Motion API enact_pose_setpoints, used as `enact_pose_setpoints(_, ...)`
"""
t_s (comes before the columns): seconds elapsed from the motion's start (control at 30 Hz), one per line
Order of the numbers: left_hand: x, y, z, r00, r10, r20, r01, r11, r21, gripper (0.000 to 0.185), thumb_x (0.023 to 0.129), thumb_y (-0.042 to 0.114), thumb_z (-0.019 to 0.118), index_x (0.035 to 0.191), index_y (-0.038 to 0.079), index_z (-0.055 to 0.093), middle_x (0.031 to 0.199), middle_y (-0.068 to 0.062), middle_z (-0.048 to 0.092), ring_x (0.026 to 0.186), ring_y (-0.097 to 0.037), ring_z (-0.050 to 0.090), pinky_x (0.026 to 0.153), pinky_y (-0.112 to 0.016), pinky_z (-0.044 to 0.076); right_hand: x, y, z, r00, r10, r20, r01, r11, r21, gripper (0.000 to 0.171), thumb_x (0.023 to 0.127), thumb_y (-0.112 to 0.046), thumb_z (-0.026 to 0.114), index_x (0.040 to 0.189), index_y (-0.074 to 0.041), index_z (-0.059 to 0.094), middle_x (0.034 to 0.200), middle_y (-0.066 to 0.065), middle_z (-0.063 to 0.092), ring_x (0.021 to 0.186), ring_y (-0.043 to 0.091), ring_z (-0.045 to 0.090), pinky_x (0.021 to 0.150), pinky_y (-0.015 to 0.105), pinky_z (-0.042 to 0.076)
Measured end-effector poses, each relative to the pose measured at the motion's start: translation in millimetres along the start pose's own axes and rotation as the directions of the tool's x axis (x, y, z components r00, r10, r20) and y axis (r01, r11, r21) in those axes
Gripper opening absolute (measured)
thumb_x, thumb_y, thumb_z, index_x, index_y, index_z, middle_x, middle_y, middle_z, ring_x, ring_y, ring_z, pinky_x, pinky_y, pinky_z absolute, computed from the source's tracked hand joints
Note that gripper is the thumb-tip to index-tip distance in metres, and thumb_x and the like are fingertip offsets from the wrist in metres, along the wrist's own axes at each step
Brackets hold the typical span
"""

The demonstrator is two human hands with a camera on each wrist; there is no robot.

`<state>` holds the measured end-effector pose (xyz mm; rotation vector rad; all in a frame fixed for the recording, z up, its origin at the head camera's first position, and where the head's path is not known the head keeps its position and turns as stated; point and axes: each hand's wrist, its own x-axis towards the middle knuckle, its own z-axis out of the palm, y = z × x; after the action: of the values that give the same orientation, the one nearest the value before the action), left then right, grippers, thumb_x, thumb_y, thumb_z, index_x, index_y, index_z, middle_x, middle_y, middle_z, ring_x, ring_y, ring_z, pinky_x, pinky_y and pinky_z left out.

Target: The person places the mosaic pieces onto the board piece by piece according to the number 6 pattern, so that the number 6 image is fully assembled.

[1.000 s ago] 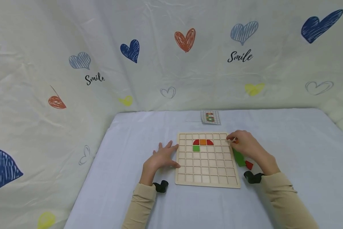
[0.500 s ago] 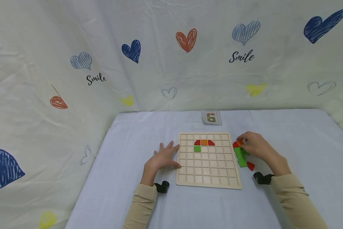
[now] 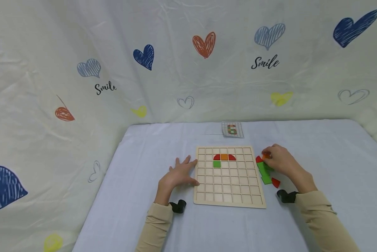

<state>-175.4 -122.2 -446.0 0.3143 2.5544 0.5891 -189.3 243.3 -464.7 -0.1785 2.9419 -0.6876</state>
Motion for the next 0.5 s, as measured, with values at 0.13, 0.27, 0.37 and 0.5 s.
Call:
enact_pose_setpoints(0.13,0.0,-0.7,0.4,1.000,0.004,-0.003,-0.004,1.000,-0.001,0.088,0.077,0.036,0.081,0.152,0.023,0.035,0.164,-0.007,0.015,0.147,-0.050,-0.002,0.110,-0.075,0.010,-1.1,0.4,-1.4,1.000,0.023,0.002,-0.023,1.000,0.021,0.029,0.086,-0.009,0.065,0.105,0.012,0.063,0.099,0.027,0.059,0.084,0.032,0.057,0.076,0.047,0.054)
enact_pose_setpoints(0.27,0.4,-1.6,1.1,1.000,0.009,-0.002,-0.009,1.000,0.002,0.088,0.077,0.036,0.081,0.152,0.023,0.035,0.164,-0.007,0.015,0.147,-0.051,-0.002,0.110,-0.075,0.010,-2.0,1.0,-1.1,0.999,0.042,0.011,-0.042,0.997,0.066,0.029,0.087,-0.009,0.065,0.107,0.011,0.058,0.100,0.027,0.060,0.086,0.033,0.056,0.079,0.048,0.054)
enact_pose_setpoints(0.37,0.2,-1.9,1.7,1.000,0.009,-0.001,-0.009,1.000,0.002,0.088,0.078,0.036,0.081,0.152,0.024,0.035,0.164,-0.007,0.015,0.147,-0.050,-0.003,0.110,-0.075,0.010,-2.1,2.5,0.3,0.999,0.039,0.005,-0.039,0.996,0.084,0.029,0.087,-0.007,0.066,0.109,0.010,0.056,0.101,0.027,0.062,0.088,0.034,0.057,0.081,0.049,0.054)
enact_pose_setpoints(0.5,-0.2,-1.7,1.4,1.000,0.007,-0.002,-0.007,1.000,0.003,0.088,0.077,0.036,0.081,0.152,0.023,0.035,0.164,-0.008,0.015,0.147,-0.050,-0.003,0.110,-0.075,0.010,-3.3,4.1,1.0,1.000,0.021,-0.021,-0.019,0.995,0.094,0.024,0.087,-0.005,0.066,0.108,0.006,0.060,0.101,0.025,0.065,0.088,0.033,0.059,0.081,0.049,0.054)
